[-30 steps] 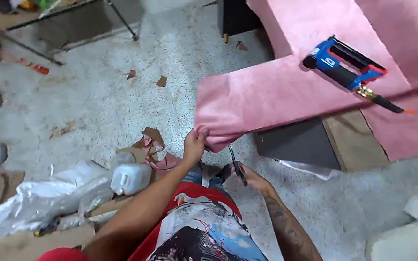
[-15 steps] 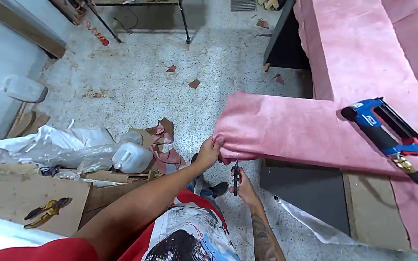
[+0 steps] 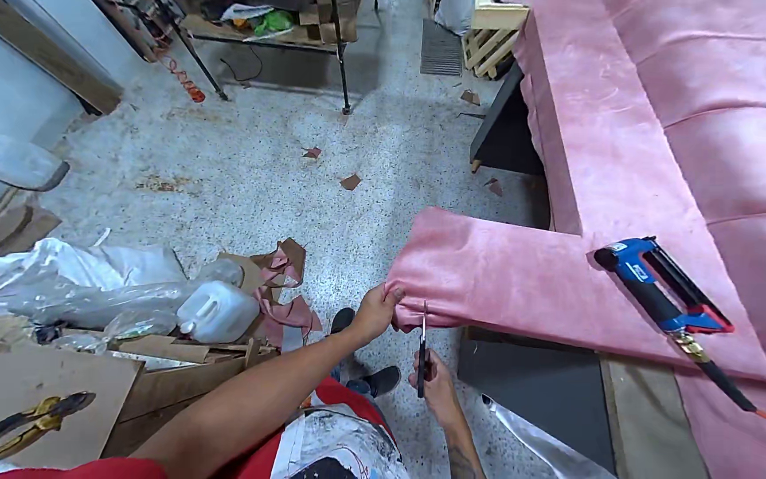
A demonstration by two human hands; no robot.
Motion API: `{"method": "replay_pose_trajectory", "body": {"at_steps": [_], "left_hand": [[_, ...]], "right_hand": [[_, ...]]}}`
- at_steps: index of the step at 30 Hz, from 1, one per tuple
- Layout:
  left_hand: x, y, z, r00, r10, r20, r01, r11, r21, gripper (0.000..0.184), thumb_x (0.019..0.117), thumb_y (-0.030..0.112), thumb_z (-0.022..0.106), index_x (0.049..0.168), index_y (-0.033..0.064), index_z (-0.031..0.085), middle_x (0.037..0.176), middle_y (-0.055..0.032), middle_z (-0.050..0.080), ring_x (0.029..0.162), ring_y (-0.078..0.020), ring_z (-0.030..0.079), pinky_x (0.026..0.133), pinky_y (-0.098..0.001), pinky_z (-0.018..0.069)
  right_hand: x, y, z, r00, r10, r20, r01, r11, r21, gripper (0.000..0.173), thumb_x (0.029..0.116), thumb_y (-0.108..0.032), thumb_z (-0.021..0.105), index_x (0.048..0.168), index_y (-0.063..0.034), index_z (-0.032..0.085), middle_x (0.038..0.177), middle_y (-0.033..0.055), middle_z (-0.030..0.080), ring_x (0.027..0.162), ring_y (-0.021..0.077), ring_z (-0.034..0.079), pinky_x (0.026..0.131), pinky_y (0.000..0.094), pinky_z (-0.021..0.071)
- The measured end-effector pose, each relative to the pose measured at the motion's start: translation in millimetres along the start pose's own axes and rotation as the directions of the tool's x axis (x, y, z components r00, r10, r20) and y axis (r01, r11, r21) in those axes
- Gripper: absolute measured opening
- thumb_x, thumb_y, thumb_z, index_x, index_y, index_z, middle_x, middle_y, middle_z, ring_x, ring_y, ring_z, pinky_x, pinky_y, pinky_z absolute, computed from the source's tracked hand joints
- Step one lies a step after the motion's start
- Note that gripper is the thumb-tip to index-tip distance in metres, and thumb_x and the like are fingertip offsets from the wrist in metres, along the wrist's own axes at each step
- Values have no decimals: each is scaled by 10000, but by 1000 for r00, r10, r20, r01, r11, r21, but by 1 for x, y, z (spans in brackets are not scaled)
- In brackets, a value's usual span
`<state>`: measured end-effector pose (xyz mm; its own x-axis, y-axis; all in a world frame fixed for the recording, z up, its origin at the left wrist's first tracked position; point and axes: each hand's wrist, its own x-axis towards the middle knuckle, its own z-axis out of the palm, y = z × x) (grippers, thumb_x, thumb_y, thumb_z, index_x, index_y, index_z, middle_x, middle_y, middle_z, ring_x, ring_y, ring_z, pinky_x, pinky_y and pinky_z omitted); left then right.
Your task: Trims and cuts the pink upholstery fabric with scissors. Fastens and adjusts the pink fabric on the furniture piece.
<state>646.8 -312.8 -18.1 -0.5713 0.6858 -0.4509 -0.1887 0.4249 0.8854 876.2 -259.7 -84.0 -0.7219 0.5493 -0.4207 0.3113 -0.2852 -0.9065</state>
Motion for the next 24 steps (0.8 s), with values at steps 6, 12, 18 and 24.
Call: {"method": "replay_pose_trajectory", "body": {"at_steps": [6, 12, 18, 24], "left_hand": [[3, -3, -3, 1000, 8, 26, -8, 1000, -15, 367, 1084, 365, 514, 1149, 33, 658, 937, -117, 739, 839, -220, 738, 799, -445, 626], [2, 0, -9, 999, -2, 53, 2, 1000, 9, 364, 1083, 378, 513, 1142, 52, 662, 920, -100, 738, 814, -202, 732, 782, -423, 624], [4, 3, -13, 999, -9, 50, 5, 997, 75, 387, 1074, 412, 518, 1117, 58, 670, 920, -90, 735, 847, -188, 729, 826, -429, 611], [-2, 3, -13, 999, -39, 27, 38, 998, 50, 412, 1063, 439, 537, 1070, 41, 644, 837, -99, 717, 707, -201, 721, 697, -405, 630]], "right_hand": [[4, 12, 0, 999, -46, -25, 45, 999, -29, 724, 664, -448, 894, 1159, -26, 575, 993, 43, 627, 838, 101, 613, 685, 263, 542], [6, 27, 4, 998, -52, 34, 51, 998, 40, 764, 640, -472, 908, 1165, -49, 550, 1039, 36, 610, 875, 99, 607, 710, 257, 542], [2, 30, 3, 997, 2, 76, 1, 999, -38, 763, 631, -370, 897, 1222, -53, 532, 1119, 51, 604, 955, 134, 617, 748, 291, 560], [11, 13, 9, 995, -62, 72, 68, 994, -81, 785, 640, -364, 907, 1243, -47, 518, 1149, 48, 594, 1002, 132, 604, 803, 293, 552]]}}
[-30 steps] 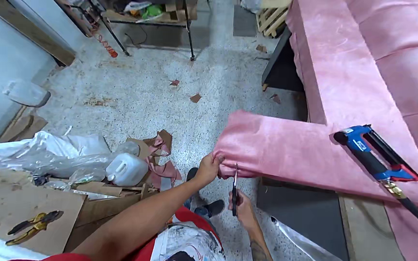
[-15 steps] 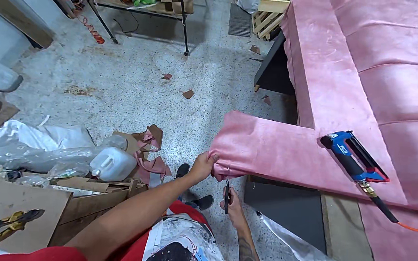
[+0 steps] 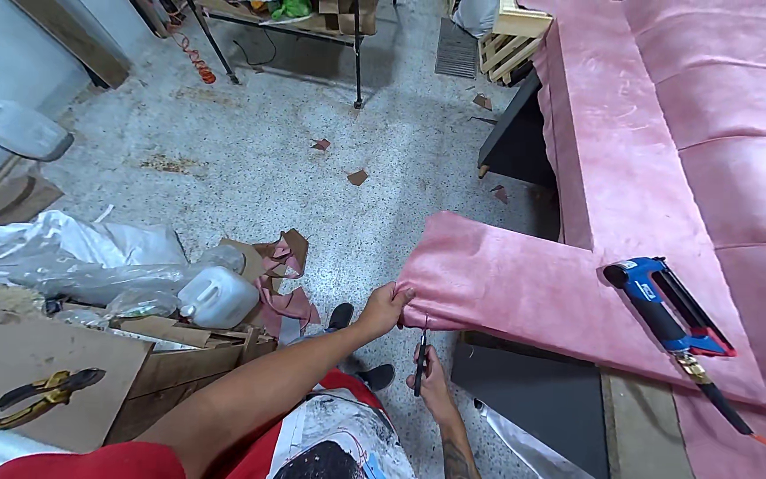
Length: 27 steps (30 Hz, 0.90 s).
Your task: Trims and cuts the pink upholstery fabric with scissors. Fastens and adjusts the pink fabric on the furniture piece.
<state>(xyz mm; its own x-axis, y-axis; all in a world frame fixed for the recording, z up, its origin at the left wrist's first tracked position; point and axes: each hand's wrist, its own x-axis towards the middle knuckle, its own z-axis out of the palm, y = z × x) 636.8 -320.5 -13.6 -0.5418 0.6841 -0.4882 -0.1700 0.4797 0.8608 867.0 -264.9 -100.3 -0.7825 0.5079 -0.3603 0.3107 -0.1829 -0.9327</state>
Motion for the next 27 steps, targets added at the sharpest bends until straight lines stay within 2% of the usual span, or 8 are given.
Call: {"method": "replay_pose_trajectory", "body": {"at_steps": [4, 6, 9, 13, 19, 22, 24, 27], "left_hand": [[-2, 5, -3, 999, 17, -42, -13, 995, 103, 442, 1052, 486, 533, 1013, 57, 629, 769, -90, 675, 627, -203, 679, 622, -402, 601], [-2, 3, -2, 996, 47, -73, -35, 987, 159, 447, 1048, 499, 532, 1018, 65, 636, 784, -88, 670, 689, -211, 679, 680, -433, 589], [-3, -2, 2, 989, 94, -112, -69, 975, 212, 467, 1048, 491, 534, 1060, 37, 644, 837, -121, 686, 809, -257, 704, 791, -498, 591], [1, -3, 5, 986, 101, -130, -68, 970, 232, 479, 1046, 504, 528, 1072, 39, 640, 846, -122, 687, 824, -267, 706, 799, -507, 588], [5, -14, 4, 993, 93, -77, -81, 986, 145, 442, 1046, 487, 541, 1043, 55, 633, 814, -98, 681, 772, -232, 699, 756, -478, 593], [1, -17, 0, 995, 94, -13, -92, 991, 97, 418, 1045, 482, 547, 1051, 77, 652, 819, -65, 696, 770, -188, 703, 757, -443, 603], [8, -14, -9, 993, 78, 87, -81, 996, 30, 394, 1050, 454, 550, 1061, 78, 668, 834, -54, 711, 776, -172, 709, 765, -422, 609], [14, -10, -27, 952, 40, 303, 0, 991, -131, 350, 1072, 372, 540, 1114, 57, 686, 899, -73, 739, 812, -179, 730, 777, -391, 625]], "right_hand": [[-8, 6, 2, 1000, 22, -2, -22, 999, -30, 795, 641, -372, 902, 1252, -33, 523, 1154, 63, 601, 994, 135, 612, 783, 292, 559], [-10, 5, 8, 999, 30, -11, -30, 1000, 0, 776, 648, -379, 893, 1239, -29, 531, 1127, 55, 610, 958, 122, 623, 760, 276, 567], [-7, -4, 19, 997, 56, -58, -49, 992, 119, 469, 773, -186, 831, 1119, -3, 572, 950, 63, 637, 782, 129, 633, 663, 283, 564], [-10, -15, 17, 993, 107, -51, -93, 971, 219, 193, 881, -70, 706, 1014, 13, 593, 816, 72, 637, 633, 134, 603, 556, 284, 532], [-11, -45, 26, 987, 64, -149, -63, 998, 11, 406, 903, -373, 765, 1030, -35, 580, 814, 37, 624, 698, 121, 599, 638, 283, 528], [-26, -66, 35, 963, 156, -221, -153, 988, 30, 372, 924, -357, 757, 955, -12, 620, 717, 82, 625, 552, 182, 586, 504, 343, 525], [-31, -81, 38, 937, 240, -253, -245, 969, 11, 382, 921, -387, 758, 971, -25, 646, 729, 88, 645, 538, 199, 598, 478, 363, 534], [-23, -106, 42, 902, 272, -335, -300, 953, -33, 410, 884, -439, 788, 947, -61, 639, 744, 47, 634, 621, 159, 602, 568, 333, 530]]}}
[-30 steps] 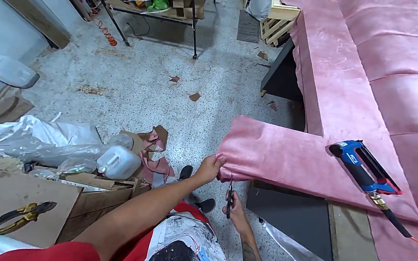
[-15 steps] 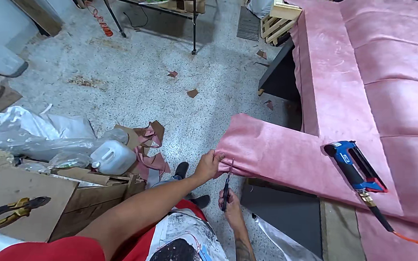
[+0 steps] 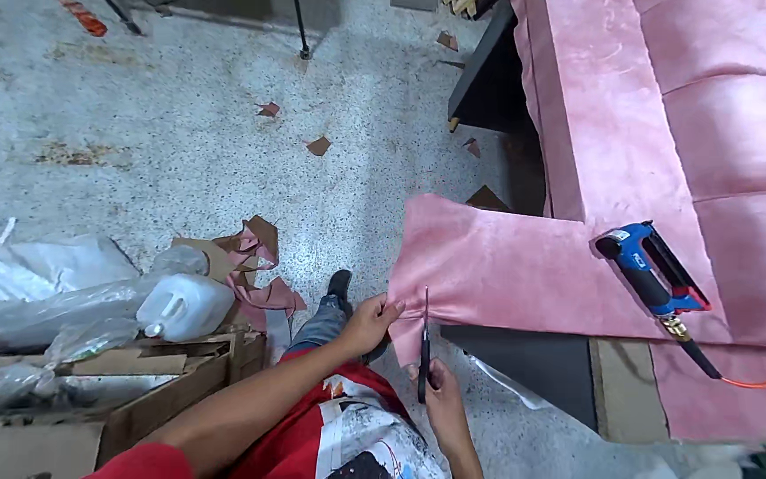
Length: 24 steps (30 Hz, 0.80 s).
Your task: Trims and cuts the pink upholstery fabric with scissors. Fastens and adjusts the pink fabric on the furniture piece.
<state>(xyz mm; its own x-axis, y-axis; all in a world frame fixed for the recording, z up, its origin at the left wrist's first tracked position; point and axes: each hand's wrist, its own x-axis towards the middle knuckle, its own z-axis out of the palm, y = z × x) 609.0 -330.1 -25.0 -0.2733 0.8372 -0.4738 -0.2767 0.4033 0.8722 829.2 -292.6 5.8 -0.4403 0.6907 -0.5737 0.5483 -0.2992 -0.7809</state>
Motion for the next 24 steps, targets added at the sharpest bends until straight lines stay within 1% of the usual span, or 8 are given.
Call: {"method": "replay_pose_trajectory", "body": {"at_steps": [2, 6, 9, 11, 14, 16, 18, 24], "left_hand": [[4, 4, -8, 995, -18, 95, 29, 992, -120, 325, 1074, 328, 547, 1116, 33, 679, 931, -90, 737, 851, -190, 728, 808, -384, 618], [23, 0, -26, 976, -77, 203, 128, 961, -247, 320, 1059, 310, 579, 1133, 19, 692, 988, -108, 746, 921, -205, 732, 877, -408, 610], [39, -1, -47, 924, -116, 363, 204, 956, -212, 282, 1048, 280, 594, 1103, 27, 706, 1021, -69, 735, 979, -145, 699, 943, -375, 566], [45, 1, -56, 873, -122, 472, 235, 953, -190, 278, 1043, 282, 603, 1109, 34, 710, 1057, -46, 731, 1021, -117, 686, 973, -358, 551], [48, 3, -63, 822, -125, 555, 261, 950, -173, 283, 1038, 292, 613, 1102, 35, 712, 1041, -29, 733, 992, -95, 691, 946, -346, 566], [51, -1, -71, 806, -113, 581, 233, 963, -136, 285, 1038, 296, 614, 1075, 31, 713, 1011, -33, 728, 962, -91, 689, 924, -345, 567], [52, -2, -78, 778, -85, 622, 159, 985, -63, 311, 1036, 313, 617, 1043, 23, 729, 995, -53, 730, 954, -102, 685, 920, -357, 561], [53, 17, -89, 749, 69, 658, -107, 994, 17, 306, 1041, 316, 608, 1057, 41, 740, 1049, -80, 734, 999, -122, 688, 928, -375, 561]], "right_hand": [[3, -20, -1, 999, 30, 21, -31, 998, 46, 417, 895, -437, 776, 954, -55, 617, 723, 37, 588, 617, 145, 567, 574, 320, 507], [-2, -44, -4, 983, 186, -3, -185, 981, 51, 399, 886, -393, 793, 779, -46, 627, 612, 62, 570, 474, 165, 527, 440, 338, 464], [5, -66, -1, 975, 219, 50, -220, 975, 31, 420, 893, -442, 770, 903, -47, 628, 731, 69, 639, 578, 173, 612, 523, 344, 548], [20, -81, 1, 963, 263, 55, -267, 958, 99, 430, 876, -425, 784, 986, -48, 610, 784, 59, 620, 612, 148, 579, 538, 311, 513], [36, -99, 1, 941, 337, 36, -338, 930, 146, 370, 891, -363, 784, 968, -30, 640, 724, 66, 603, 522, 137, 536, 459, 301, 472], [42, -111, 3, 935, 354, 34, -355, 923, 151, 370, 903, -346, 776, 1002, -7, 663, 703, 77, 613, 490, 149, 540, 433, 312, 487], [53, -122, 6, 938, 343, 50, -347, 927, 144, 394, 917, -364, 752, 1065, -12, 651, 754, 61, 625, 550, 141, 561, 494, 311, 511], [95, -171, 23, 902, 432, -6, -424, 888, 176, 354, 975, -356, 690, 916, -11, 638, 622, 55, 546, 463, 130, 492, 416, 281, 434]]}}
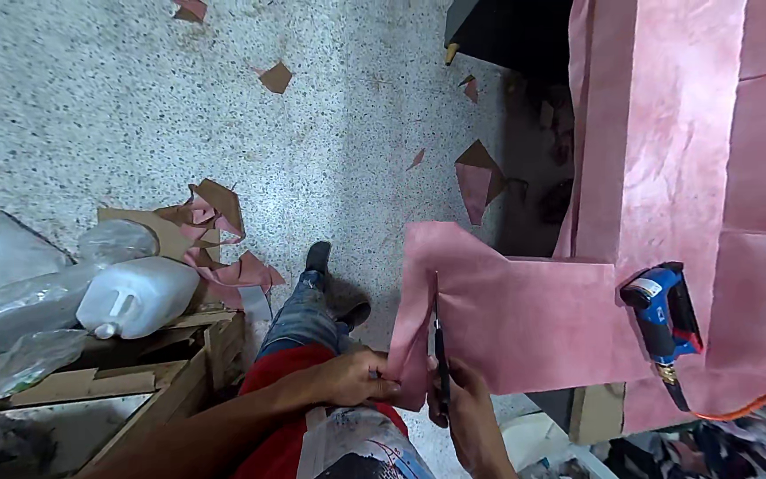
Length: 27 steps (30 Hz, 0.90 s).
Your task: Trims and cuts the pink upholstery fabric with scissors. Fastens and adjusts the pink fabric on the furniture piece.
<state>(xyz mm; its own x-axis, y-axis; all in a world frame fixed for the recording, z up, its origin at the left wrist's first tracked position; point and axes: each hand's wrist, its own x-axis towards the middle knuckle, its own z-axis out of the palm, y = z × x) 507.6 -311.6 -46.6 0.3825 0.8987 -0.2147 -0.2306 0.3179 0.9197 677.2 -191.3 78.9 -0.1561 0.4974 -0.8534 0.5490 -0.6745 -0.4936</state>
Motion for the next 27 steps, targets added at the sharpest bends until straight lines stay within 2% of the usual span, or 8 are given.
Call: {"method": "replay_pose_trajectory", "body": {"at_steps": [3, 9, 13, 16, 19, 23, 25, 27], "left_hand": [[-5, -1, -6, 997, 54, 52, -57, 996, 64, 332, 1040, 358, 605, 1027, 62, 753, 1084, -80, 721, 1067, -158, 669, 971, -394, 547], [-10, 10, -18, 979, -20, 204, -15, 985, 169, 512, 1059, 445, 537, 804, 18, 658, 824, -127, 650, 841, -257, 647, 815, -477, 531], [-20, 4, -33, 938, -110, 329, -51, 895, 444, 472, 1061, 429, 521, 910, 28, 720, 1043, -153, 716, 1135, -338, 646, 1083, -560, 447], [-36, -6, -64, 909, -417, -14, 317, 667, 675, 318, 996, 343, 604, 1020, 66, 759, 1143, -174, 726, 1171, -388, 642, 1069, -628, 448], [-37, 2, -111, 670, -535, -515, 732, 358, 580, 529, 970, 301, 673, 1436, 68, 580, 1571, -243, 429, 1447, -509, 366, 1142, -743, 269], [27, 35, -127, 848, -350, -399, 514, 729, 453, 786, 890, 518, 756, 1496, 87, 502, 1518, -144, 521, 1386, -318, 518, 1130, -552, 455], [86, 47, -98, 915, -352, -194, 377, 920, 106, 774, 888, 399, 795, 1513, 100, 451, 1447, -94, 586, 1315, -231, 584, 1084, -460, 518], [145, 54, -65, 923, -379, -68, 355, 906, -228, 658, 949, 251, 749, 1496, 71, 431, 1387, -111, 619, 1255, -230, 618, 1057, -441, 532]], "right_hand": [[14, -13, 11, 999, -23, -45, 20, 999, -50, 397, 957, -400, 706, 909, -12, 639, 630, 60, 556, 482, 147, 509, 446, 307, 460], [73, -77, 26, 994, -80, -80, 67, 987, -148, 319, 1010, -311, 647, 933, -3, 679, 631, 41, 577, 477, 116, 515, 450, 278, 468], [90, -117, 19, 950, -307, -62, 285, 929, -235, 345, 981, -391, 692, 895, -61, 645, 641, 52, 571, 483, 139, 513, 454, 299, 464], [58, -140, -5, 800, -588, -119, 482, 749, -455, 232, 975, -338, 699, 955, -108, 671, 737, 38, 645, 557, 155, 595, 488, 328, 527], [14, -117, -64, 648, -715, -263, 286, 548, -786, 223, 984, -146, 656, 1164, -17, 629, 1049, 141, 657, 852, 257, 676, 721, 466, 598], [4, -42, -139, 609, -643, -465, 79, 633, -770, 234, 958, -67, 648, 1150, 65, 638, 1323, 280, 552, 1208, 448, 560, 983, 610, 502], [20, -23, -164, 623, -593, -510, 90, 702, -706, 259, 947, -122, 680, 1150, 38, 680, 1367, 274, 549, 1256, 467, 533, 1017, 656, 467], [24, -22, -178, 589, -571, -572, 59, 736, -674, 325, 937, -204, 690, 1200, -14, 706, 1440, 258, 535, 1334, 497, 473, 1043, 739, 385]]}}
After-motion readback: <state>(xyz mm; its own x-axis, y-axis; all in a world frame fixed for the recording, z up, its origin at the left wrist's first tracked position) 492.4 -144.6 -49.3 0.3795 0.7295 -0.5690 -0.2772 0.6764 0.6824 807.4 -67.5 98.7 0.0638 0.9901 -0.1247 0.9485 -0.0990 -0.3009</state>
